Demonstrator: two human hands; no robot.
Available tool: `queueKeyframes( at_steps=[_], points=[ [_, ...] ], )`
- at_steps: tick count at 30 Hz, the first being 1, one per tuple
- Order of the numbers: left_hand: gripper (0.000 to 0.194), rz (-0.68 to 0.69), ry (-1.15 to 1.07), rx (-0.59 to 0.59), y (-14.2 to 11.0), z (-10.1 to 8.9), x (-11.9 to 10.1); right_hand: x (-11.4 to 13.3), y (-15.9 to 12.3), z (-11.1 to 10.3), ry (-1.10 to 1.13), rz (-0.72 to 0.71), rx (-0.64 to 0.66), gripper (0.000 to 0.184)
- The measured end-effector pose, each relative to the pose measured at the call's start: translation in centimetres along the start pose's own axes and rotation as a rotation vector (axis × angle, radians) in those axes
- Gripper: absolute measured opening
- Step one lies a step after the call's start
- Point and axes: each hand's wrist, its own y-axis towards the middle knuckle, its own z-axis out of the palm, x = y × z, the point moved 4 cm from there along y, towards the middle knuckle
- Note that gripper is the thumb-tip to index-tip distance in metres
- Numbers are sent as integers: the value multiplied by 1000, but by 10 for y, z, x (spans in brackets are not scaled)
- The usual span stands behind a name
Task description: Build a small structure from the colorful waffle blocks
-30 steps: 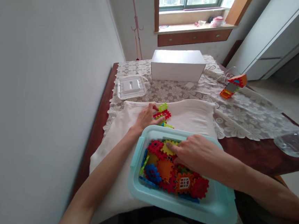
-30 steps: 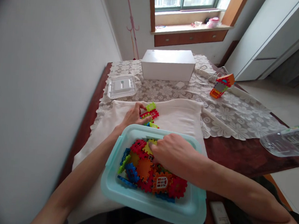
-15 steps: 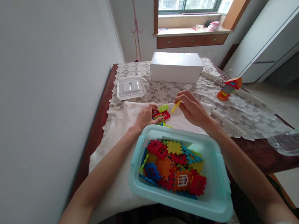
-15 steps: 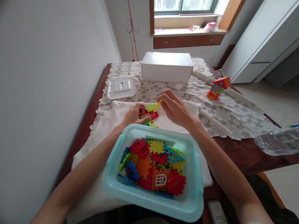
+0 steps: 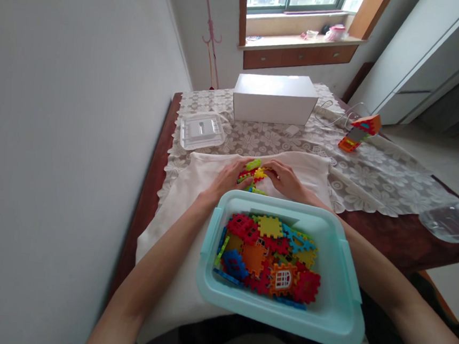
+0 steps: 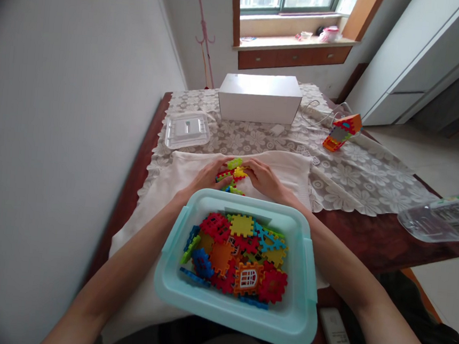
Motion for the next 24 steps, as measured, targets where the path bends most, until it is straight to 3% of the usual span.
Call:
queueKeyframes(
  at_steps=[5,24],
  points=[
    [67,-18,79,17,2,-1,-4,-3,-1,5,24,-60,17,20],
    [73,-38,12,21,2,-1,-1,-1,2,6,52,-118,32,28]
  ],
)
